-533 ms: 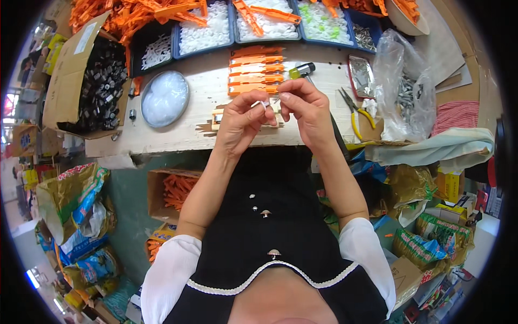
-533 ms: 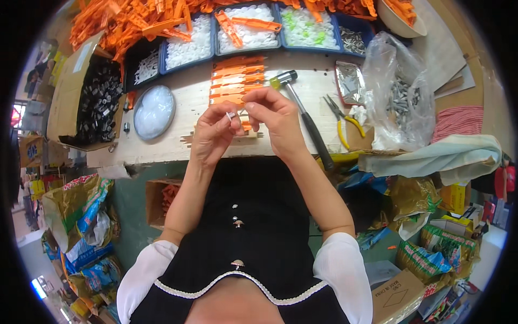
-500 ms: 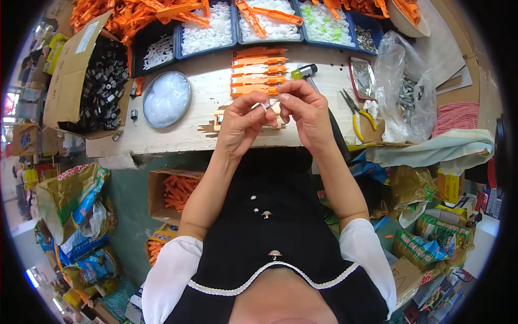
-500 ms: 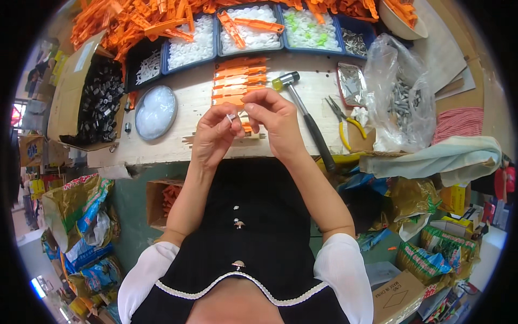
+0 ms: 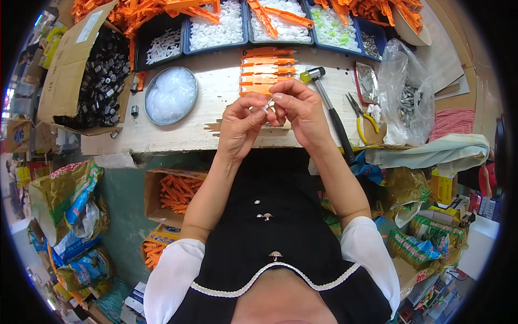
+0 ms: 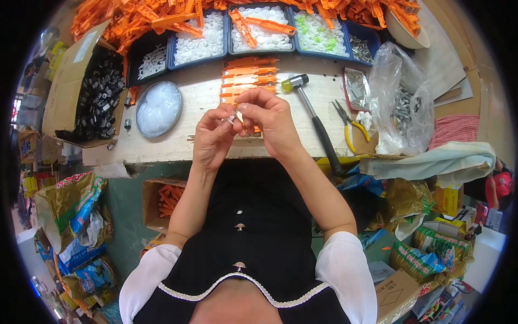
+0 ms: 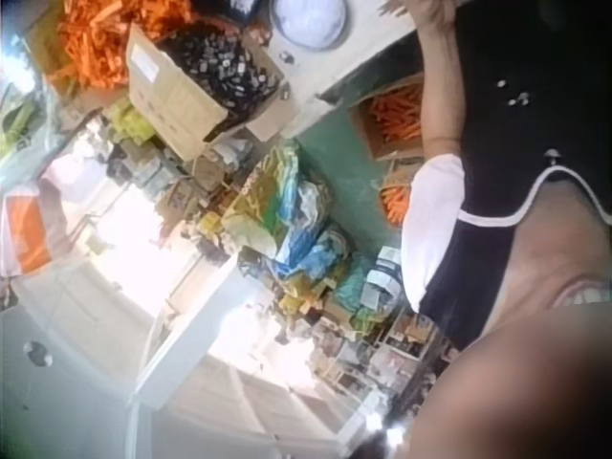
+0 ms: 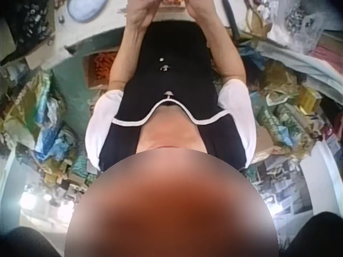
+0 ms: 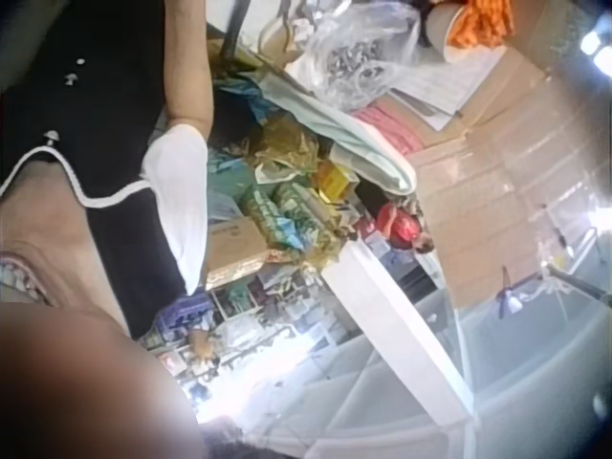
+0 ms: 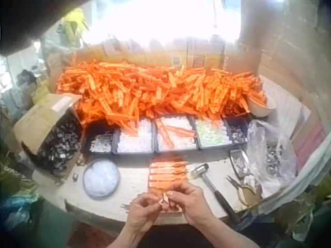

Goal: Assembling small orange plastic clips by inserting metal springs and pins at a workbench.

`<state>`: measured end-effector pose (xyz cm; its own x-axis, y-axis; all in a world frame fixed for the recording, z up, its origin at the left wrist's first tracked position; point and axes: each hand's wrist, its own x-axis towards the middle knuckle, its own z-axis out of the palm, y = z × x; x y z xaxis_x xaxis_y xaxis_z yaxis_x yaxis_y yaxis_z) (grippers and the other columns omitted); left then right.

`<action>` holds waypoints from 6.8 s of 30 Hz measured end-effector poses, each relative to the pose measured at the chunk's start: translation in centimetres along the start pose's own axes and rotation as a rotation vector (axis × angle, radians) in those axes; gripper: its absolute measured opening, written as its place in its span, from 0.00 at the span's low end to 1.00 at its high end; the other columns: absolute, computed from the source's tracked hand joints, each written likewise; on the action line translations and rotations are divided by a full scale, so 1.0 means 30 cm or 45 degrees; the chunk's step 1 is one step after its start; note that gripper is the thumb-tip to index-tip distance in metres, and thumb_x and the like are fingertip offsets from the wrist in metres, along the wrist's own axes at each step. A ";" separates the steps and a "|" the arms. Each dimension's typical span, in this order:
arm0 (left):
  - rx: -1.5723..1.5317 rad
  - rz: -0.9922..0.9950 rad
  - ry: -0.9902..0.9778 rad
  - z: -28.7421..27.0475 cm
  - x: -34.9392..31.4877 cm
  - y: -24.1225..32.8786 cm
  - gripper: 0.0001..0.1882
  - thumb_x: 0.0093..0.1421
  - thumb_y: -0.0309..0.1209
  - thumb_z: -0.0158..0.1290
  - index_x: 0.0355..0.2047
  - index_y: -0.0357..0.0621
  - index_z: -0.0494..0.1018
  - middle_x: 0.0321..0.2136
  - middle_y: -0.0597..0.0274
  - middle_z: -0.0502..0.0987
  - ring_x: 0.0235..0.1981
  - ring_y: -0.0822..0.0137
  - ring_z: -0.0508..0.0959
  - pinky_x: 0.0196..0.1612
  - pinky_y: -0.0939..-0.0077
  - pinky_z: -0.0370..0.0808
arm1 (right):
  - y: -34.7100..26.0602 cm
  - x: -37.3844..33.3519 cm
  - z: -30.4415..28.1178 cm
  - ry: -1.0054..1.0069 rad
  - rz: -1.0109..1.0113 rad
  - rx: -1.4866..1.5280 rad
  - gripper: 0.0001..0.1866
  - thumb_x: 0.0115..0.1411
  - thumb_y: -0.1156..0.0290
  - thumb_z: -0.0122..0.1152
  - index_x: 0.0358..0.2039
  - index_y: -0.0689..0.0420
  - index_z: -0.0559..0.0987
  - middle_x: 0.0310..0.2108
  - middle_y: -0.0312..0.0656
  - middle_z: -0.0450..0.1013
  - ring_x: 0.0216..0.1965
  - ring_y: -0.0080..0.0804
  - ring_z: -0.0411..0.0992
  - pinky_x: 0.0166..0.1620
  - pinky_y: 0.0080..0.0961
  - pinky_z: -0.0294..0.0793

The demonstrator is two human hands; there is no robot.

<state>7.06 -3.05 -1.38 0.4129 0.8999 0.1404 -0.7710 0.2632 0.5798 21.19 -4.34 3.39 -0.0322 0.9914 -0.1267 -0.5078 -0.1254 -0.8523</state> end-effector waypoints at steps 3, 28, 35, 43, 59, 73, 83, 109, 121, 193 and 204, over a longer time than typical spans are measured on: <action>0.026 0.041 0.010 0.003 -0.004 0.006 0.07 0.53 0.19 0.51 0.33 0.39 0.73 0.35 0.59 0.71 0.30 0.66 0.76 0.33 0.71 0.76 | 0.001 0.007 0.005 -0.033 0.022 -0.017 0.06 0.53 0.78 0.54 0.33 0.62 0.73 0.22 0.33 0.68 0.20 0.17 0.65 0.23 0.13 0.66; 0.610 0.275 0.063 -0.038 -0.079 0.053 0.07 0.52 0.15 0.50 0.33 0.34 0.72 0.31 0.56 0.72 0.33 0.65 0.76 0.36 0.75 0.77 | 0.071 -0.019 0.017 -0.195 -0.024 -0.328 0.06 0.54 0.78 0.55 0.34 0.62 0.76 0.27 0.33 0.70 0.23 0.14 0.65 0.26 0.10 0.64; 1.166 0.501 -0.002 -0.067 -0.094 0.060 0.08 0.51 0.14 0.50 0.32 0.34 0.72 0.32 0.57 0.73 0.33 0.68 0.75 0.36 0.79 0.75 | 0.104 -0.036 0.015 -0.183 -0.632 -1.055 0.07 0.54 0.80 0.54 0.34 0.64 0.75 0.31 0.38 0.70 0.25 0.20 0.68 0.28 0.14 0.69; 1.537 0.753 0.039 -0.059 -0.085 0.047 0.08 0.49 0.14 0.52 0.31 0.35 0.72 0.29 0.57 0.75 0.33 0.67 0.75 0.35 0.80 0.72 | 0.096 -0.048 0.021 -0.214 -0.992 -1.487 0.08 0.47 0.83 0.59 0.30 0.63 0.74 0.26 0.43 0.71 0.27 0.32 0.72 0.28 0.21 0.71; 2.062 0.627 -0.023 -0.138 -0.053 0.045 0.05 0.44 0.26 0.58 0.25 0.45 0.75 0.34 0.67 0.74 0.45 0.61 0.68 0.47 0.69 0.58 | 0.117 0.023 -0.052 -0.437 -0.933 -2.194 0.04 0.48 0.74 0.57 0.26 0.56 0.72 0.22 0.38 0.66 0.22 0.35 0.65 0.28 0.28 0.63; 2.022 0.674 -0.055 -0.152 -0.045 0.032 0.06 0.41 0.23 0.56 0.23 0.43 0.72 0.31 0.68 0.73 0.43 0.64 0.68 0.46 0.67 0.55 | 0.087 0.078 0.004 -0.743 -0.767 -2.241 0.05 0.42 0.77 0.55 0.23 0.61 0.73 0.23 0.43 0.69 0.27 0.39 0.71 0.28 0.32 0.69; 2.131 0.562 -0.041 -0.125 -0.044 0.045 0.06 0.45 0.27 0.56 0.26 0.45 0.74 0.33 0.69 0.72 0.42 0.66 0.66 0.44 0.71 0.55 | 0.025 0.000 -0.104 -0.281 -0.706 -1.939 0.04 0.53 0.75 0.55 0.29 0.61 0.74 0.28 0.42 0.71 0.29 0.39 0.70 0.32 0.27 0.69; 2.398 0.676 -0.036 -0.211 0.077 0.190 0.09 0.48 0.34 0.56 0.32 0.51 0.75 0.38 0.60 0.70 0.42 0.60 0.67 0.45 0.63 0.61 | -0.382 -0.099 -1.060 0.719 0.401 -2.922 0.16 0.53 0.72 0.43 0.42 0.63 0.70 0.42 0.59 0.65 0.44 0.59 0.63 0.44 0.45 0.64; 3.010 -0.211 0.771 -0.602 0.569 0.648 0.13 0.48 0.31 0.51 0.35 0.48 0.76 0.38 0.47 0.74 0.41 0.48 0.74 0.43 0.58 0.71 | -0.406 -0.091 -1.033 0.807 0.100 -2.587 0.16 0.49 0.73 0.47 0.40 0.60 0.71 0.38 0.60 0.66 0.40 0.55 0.65 0.41 0.40 0.64; 1.028 0.286 0.052 -0.055 -0.097 0.180 0.06 0.53 0.17 0.50 0.33 0.34 0.72 0.32 0.58 0.69 0.30 0.69 0.75 0.32 0.78 0.76 | -0.003 -0.062 0.019 -0.334 -0.809 -1.735 0.08 0.49 0.72 0.60 0.32 0.56 0.77 0.27 0.34 0.69 0.33 0.29 0.65 0.36 0.25 0.54; 1.669 0.556 -0.114 -0.012 -0.113 0.196 0.10 0.48 0.15 0.53 0.32 0.36 0.73 0.29 0.60 0.72 0.31 0.69 0.74 0.33 0.80 0.72 | -0.005 -0.065 0.009 -0.355 -0.730 -1.789 0.08 0.48 0.73 0.60 0.32 0.57 0.77 0.26 0.36 0.68 0.32 0.31 0.65 0.36 0.26 0.56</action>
<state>0.94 -4.42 1.25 0.3260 0.7856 0.5259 0.1490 -0.5920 0.7920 21.11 -6.25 3.90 -0.3583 0.8722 0.3331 0.6798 0.4883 -0.5472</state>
